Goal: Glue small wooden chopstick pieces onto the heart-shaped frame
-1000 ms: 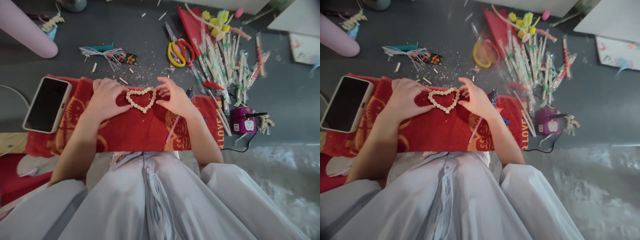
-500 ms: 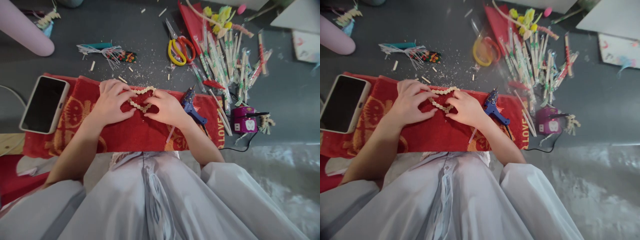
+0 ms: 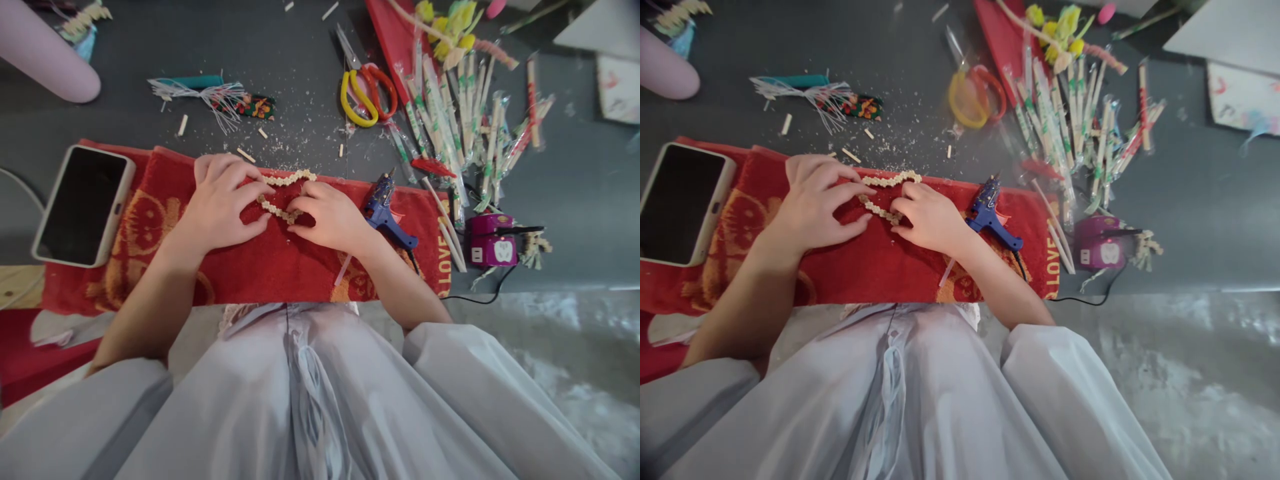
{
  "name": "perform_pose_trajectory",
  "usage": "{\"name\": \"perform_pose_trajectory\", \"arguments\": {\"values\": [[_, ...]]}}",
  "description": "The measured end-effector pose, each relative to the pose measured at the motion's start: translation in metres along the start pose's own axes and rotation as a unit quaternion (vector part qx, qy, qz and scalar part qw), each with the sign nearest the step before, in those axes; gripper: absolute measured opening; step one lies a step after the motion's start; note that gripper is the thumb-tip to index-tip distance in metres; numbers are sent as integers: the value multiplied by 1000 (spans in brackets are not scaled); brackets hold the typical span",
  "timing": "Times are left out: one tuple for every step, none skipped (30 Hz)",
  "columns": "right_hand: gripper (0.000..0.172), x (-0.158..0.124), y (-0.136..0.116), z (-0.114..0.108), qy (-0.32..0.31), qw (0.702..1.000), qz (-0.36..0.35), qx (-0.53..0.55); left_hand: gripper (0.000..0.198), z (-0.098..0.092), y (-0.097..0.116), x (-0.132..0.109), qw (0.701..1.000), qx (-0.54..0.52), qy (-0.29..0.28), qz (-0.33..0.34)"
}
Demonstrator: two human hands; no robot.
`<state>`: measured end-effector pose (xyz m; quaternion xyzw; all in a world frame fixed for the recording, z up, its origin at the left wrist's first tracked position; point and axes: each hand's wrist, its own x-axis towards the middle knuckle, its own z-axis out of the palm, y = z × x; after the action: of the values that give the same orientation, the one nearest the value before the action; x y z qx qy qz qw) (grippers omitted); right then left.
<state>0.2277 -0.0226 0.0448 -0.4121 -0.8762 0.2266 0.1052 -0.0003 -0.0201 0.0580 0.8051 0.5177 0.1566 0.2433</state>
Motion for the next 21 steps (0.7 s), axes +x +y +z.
{"name": "perform_pose_trajectory", "arguments": {"values": [[32,-1,0,-3,-4,1000,7,-1,28,-1,-1,0,1000,14,9,10],[39,-3,-1,-8,-9,1000,15,-2,29,-2,-3,0,999,34,21,23],[45,-6,-1,-13,-15,1000,24,-2,30,-4,-4,0,997,57,33,32],[48,-8,-2,-19,-26,999,33,-2,31,-5,-6,-1,995,80,40,34],[48,-12,-3,-26,-41,998,41,-3,33,-7,-8,-1,994,96,39,28],[47,-15,-3,-32,-60,997,49,-4,35,-9,-9,-1,994,103,35,10],[45,-19,-3,-37,-81,995,56,-7,37,-12,-10,-2,995,100,28,-15],[44,-22,-3,-42,-103,993,63,-10,38,-14,-9,-3,995,92,18,-45],[44,-24,-3,-45,-125,990,67,-13,38,-16,-8,-4,993,88,5,-77],[47,-27,-3,-48,-148,987,66,-15,38,-17,-6,-6,991,90,-10,-103],[51,-28,-3,-49,-170,983,62,-16,38,-19,-3,-8,987,100,-26,-123],[57,-29,-3,-50,-192,980,55,-18,38,-20,0,-9,984,112,-46,-132],[64,-29,-3,-49,-212,976,46,-21,39,-21,3,-12,981,124,-67,-134],[70,-29,-4,-49,-229,972,36,-27,42,-22,6,-14,979,133,-83,-131],[74,-29,-5,-49,-242,969,27,-36,44,-22,9,-17,978,135,-99,-125],[77,-28,-5,-48,-253,966,19,-43,47,-21,12,-19,977,133,-111,-123],[78,-28,-6,-48,-261,964,11,-49,49,-19,14,-22,976,129,-122,-127],[79,-27,-7,-48,-267,962,6,-50,52,-16,16,-25,975,120,-130,-135],[79,-26,-7,-48,-273,961,2,-47,54,-13,18,-29,974,110,-134,-147],[80,-26,-7,-48,-280,959,1,-41,55,-8,20,-32,973,100,-132,-158],[82,-25,-7,-48,-286,958,2,-32,57,-2,22,-36,974,86,-127,-168]]}}
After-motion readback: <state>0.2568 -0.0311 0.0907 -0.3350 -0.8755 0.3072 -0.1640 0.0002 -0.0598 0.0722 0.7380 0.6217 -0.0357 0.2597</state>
